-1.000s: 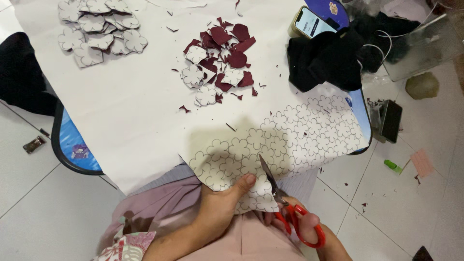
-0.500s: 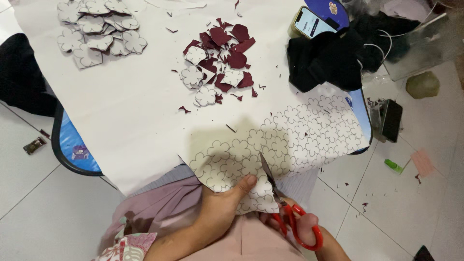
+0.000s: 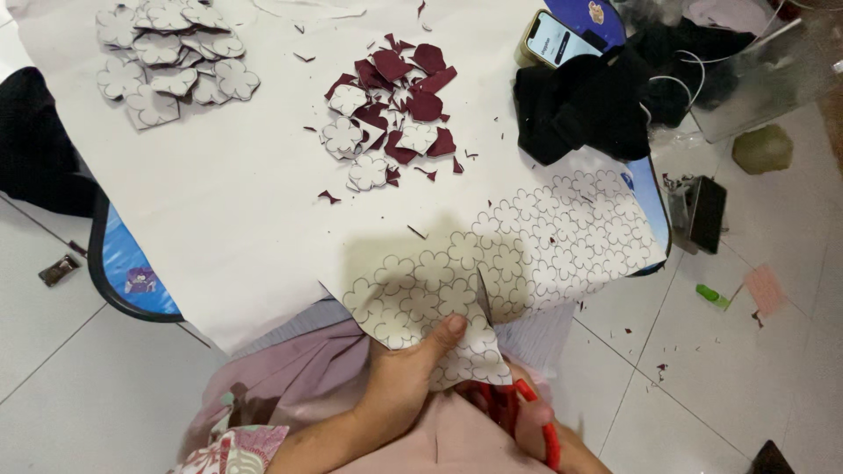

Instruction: The person cuts out flower-shaped pieces from layered fabric using red-handled scissors, following drawn outlines on the material. They trim around each petal shape, set finished cut pieces on the table with a pile of completed cutouts, and continue cutting more shapes from the remaining fabric sheet.

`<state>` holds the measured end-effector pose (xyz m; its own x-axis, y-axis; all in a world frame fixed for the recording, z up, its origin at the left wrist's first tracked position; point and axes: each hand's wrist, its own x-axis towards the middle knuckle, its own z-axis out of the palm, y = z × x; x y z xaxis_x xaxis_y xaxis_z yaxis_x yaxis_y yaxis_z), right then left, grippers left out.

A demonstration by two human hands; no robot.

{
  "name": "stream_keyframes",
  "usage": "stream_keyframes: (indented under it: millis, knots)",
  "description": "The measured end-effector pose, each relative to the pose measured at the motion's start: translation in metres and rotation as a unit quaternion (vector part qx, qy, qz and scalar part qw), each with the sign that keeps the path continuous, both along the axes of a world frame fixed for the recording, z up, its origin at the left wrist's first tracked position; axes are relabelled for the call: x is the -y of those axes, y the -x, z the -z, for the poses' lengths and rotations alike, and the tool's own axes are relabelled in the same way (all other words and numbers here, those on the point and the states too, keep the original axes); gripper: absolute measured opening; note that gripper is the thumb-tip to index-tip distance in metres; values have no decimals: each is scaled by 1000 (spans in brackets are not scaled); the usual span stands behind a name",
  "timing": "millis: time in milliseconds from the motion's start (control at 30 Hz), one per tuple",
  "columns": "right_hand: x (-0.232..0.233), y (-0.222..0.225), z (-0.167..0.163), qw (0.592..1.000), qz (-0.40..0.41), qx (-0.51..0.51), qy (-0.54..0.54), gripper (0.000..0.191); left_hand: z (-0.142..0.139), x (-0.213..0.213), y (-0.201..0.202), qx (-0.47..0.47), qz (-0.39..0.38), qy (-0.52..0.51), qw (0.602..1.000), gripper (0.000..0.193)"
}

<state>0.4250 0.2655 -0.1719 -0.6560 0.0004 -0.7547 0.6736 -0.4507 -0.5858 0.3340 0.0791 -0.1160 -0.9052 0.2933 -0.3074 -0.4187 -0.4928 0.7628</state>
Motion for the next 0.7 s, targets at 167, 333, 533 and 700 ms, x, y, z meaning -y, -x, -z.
stream_keyframes:
  millis: [167, 333, 533, 700]
  knots:
    - [3, -1, 3, 1000, 13, 17, -16, 46, 0, -1, 1, 6, -2, 18, 1000, 38]
    - [-1, 0, 5, 970, -93, -225, -29, 67, 0, 0, 1, 24, 0, -25, 999, 38]
    - [-3, 5, -2, 967, -136, -204, -74, 80, -2, 2, 1, 12, -1, -9, 1000, 38]
    - [-1, 12, -11, 961, -162, -208, -87, 90, -2, 3, 2, 41, 9, -26, 999, 36]
